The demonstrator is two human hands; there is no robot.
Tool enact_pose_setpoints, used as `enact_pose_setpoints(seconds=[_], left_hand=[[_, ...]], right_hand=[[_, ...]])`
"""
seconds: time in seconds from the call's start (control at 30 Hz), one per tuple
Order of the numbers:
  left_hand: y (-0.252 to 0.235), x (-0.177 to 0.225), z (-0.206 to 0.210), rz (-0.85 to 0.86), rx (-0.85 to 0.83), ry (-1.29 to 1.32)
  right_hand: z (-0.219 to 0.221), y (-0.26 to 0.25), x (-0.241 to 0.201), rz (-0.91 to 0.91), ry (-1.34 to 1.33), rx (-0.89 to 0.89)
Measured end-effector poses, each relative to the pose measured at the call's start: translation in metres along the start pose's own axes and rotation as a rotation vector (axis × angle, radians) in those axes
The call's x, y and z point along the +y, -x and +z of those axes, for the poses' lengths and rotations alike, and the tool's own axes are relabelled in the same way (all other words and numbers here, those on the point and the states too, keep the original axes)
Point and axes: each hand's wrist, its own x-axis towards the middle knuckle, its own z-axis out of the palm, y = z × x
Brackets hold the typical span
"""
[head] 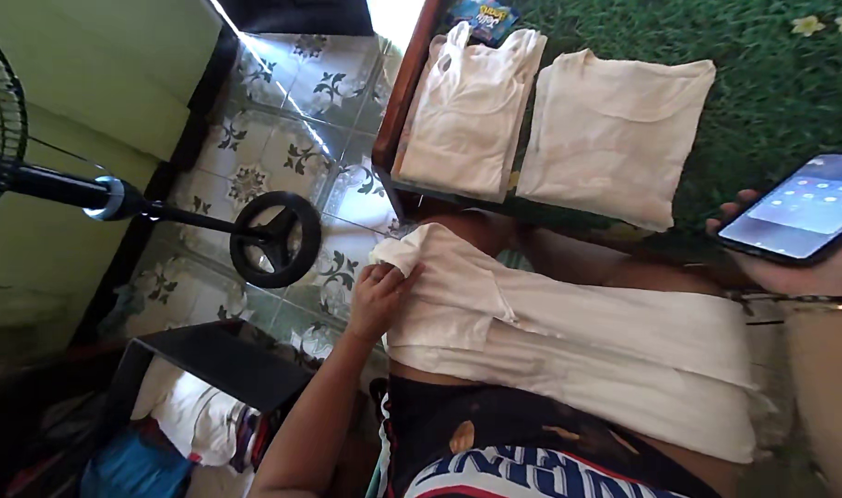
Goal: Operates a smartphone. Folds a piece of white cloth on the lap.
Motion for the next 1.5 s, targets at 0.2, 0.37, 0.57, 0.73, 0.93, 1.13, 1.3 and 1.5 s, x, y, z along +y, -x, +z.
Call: enact_pose_setpoints(seconds=[0.2,0.37,0.57,0.73,0.93,1.13,1.3,1.5], left_hand=[[-0.034,-0.011,0.000,-0.915,-0.199,0.618],[-0.050,-0.036,0.020,-1.344,-0.184,0.925],[-0.048,-0.036,0.016,-1.525,-0.273,1.120],[-0.037,-0.037,-0.002,-1.453,-0.335,1.244],[-0.036,-0.021,-0.020,-0.793,-0.372,0.620],[-0.013,0.007,-0.017,-0.073,-0.229,-0.090],[-0.018,0.005,-0.018,-0.438,-0.381,0.140],[-0.029,-0.012,-0.013,-0.847,-0.402,0.305]], right_hand=[[0.008,-0.003,0.005,-0.019,0.061,0.060],[0.028,-0.007,-0.004,-0.089,0.414,0.464],[0.021,-0.029,-0.025,-0.192,0.853,0.524],[0.019,-0.026,-0.034,-0.331,1.203,0.459],[0.059,0.080,0.051,-0.513,1.616,-0.518],[0.047,0.153,0.116,-0.781,1.632,-0.935],[0.034,0.164,0.120,-0.819,1.792,-0.803],[0.010,0.176,0.070,-0.709,1.995,-0.467]])
